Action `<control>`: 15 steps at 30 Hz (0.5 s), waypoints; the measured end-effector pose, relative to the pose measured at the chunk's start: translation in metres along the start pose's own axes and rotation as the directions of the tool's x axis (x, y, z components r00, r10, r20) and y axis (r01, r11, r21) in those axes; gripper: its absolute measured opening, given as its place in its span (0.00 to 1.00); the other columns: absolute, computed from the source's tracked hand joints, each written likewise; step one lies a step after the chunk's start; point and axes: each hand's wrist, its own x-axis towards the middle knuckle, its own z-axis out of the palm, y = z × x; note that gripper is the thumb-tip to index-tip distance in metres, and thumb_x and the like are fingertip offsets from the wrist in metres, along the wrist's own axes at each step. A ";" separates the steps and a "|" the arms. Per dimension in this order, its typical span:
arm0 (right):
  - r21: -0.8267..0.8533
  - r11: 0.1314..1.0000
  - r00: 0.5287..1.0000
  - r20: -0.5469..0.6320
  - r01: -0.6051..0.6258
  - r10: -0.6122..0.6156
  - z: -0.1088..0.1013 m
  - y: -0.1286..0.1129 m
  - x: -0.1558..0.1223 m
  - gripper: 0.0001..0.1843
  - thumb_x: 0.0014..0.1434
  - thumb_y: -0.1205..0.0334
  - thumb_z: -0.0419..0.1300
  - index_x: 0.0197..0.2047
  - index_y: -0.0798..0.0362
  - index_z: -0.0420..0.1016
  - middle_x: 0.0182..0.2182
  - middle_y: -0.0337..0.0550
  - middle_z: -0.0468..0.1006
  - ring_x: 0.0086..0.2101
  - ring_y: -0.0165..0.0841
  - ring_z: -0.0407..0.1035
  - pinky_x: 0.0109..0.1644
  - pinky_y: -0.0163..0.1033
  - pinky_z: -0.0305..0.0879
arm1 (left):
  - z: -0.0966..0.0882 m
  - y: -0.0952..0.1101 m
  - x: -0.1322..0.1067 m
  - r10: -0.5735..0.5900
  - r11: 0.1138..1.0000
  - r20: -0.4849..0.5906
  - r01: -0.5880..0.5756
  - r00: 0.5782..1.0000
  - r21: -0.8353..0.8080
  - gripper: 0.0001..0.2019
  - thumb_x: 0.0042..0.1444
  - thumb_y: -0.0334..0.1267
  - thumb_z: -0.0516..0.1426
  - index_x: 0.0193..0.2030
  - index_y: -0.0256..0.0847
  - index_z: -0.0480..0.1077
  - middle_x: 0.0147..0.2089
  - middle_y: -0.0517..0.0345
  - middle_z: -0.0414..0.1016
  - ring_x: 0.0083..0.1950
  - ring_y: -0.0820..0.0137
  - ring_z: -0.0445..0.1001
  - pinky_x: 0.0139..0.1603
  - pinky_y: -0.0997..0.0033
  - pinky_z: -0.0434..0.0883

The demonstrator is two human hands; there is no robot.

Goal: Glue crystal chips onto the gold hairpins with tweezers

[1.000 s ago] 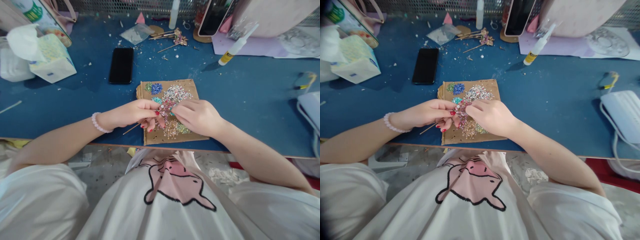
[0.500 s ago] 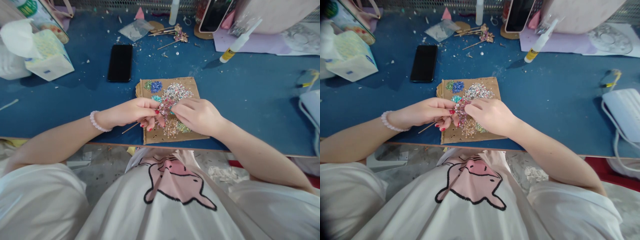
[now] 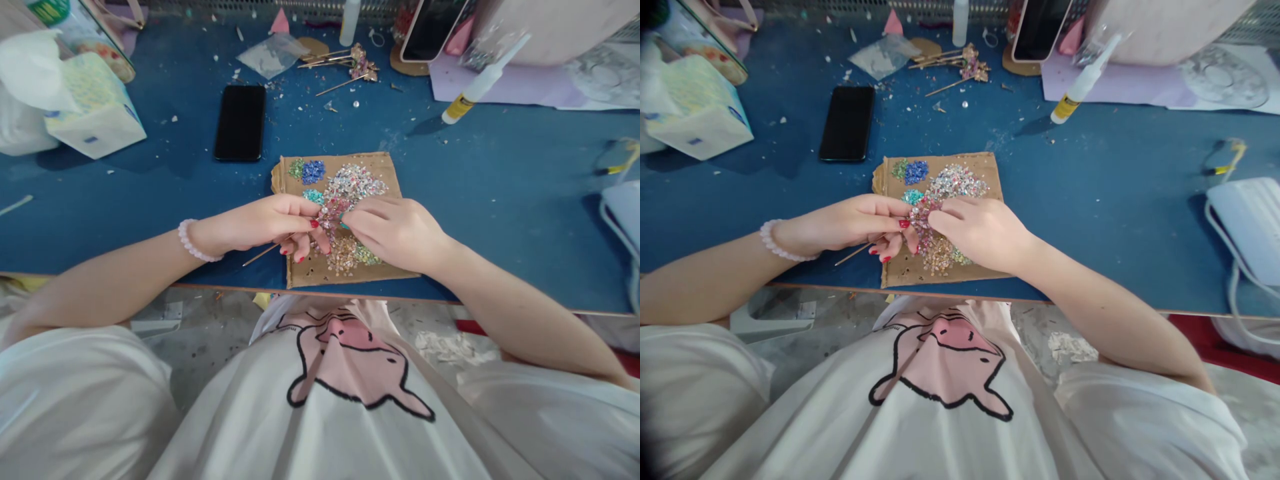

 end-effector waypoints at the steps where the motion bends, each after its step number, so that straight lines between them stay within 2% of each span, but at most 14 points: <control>1: -0.002 1.000 1.000 -0.011 0.008 -0.008 0.000 0.000 0.000 0.15 0.70 0.70 0.48 0.35 0.53 0.74 0.29 0.40 0.75 0.29 0.28 0.64 0.33 0.36 0.60 | 0.000 0.000 0.000 0.001 1.000 0.000 -0.001 1.000 -0.001 0.05 0.61 0.33 0.56 0.38 0.37 0.73 0.38 0.54 0.81 0.23 0.80 0.73 0.21 0.81 0.64; 4: -0.007 0.999 0.998 -0.049 0.032 -0.032 0.000 -0.001 0.001 0.15 0.70 0.71 0.49 0.36 0.54 0.74 0.29 0.40 0.75 0.29 0.29 0.66 0.34 0.36 0.62 | 0.000 0.000 -0.001 0.011 1.000 0.000 -0.011 1.000 -0.007 0.06 0.62 0.33 0.56 0.41 0.37 0.74 0.37 0.54 0.82 0.23 0.80 0.73 0.22 0.81 0.64; 8: -0.007 1.000 0.999 -0.040 0.020 -0.020 0.000 -0.001 0.001 0.15 0.69 0.71 0.49 0.35 0.54 0.74 0.29 0.40 0.75 0.30 0.29 0.67 0.34 0.36 0.62 | 0.000 0.000 -0.001 0.017 1.000 0.010 -0.017 1.000 -0.008 0.07 0.64 0.32 0.54 0.41 0.37 0.74 0.31 0.58 0.79 0.22 0.80 0.72 0.21 0.82 0.64; 15: -0.008 1.000 0.998 -0.052 0.022 -0.023 -0.002 0.000 0.000 0.14 0.69 0.72 0.50 0.36 0.54 0.74 0.29 0.40 0.75 0.29 0.29 0.65 0.33 0.35 0.62 | 0.000 0.001 -0.002 0.007 1.000 -0.006 -0.007 1.000 -0.001 0.05 0.63 0.32 0.55 0.41 0.36 0.73 0.35 0.55 0.81 0.23 0.80 0.73 0.21 0.81 0.65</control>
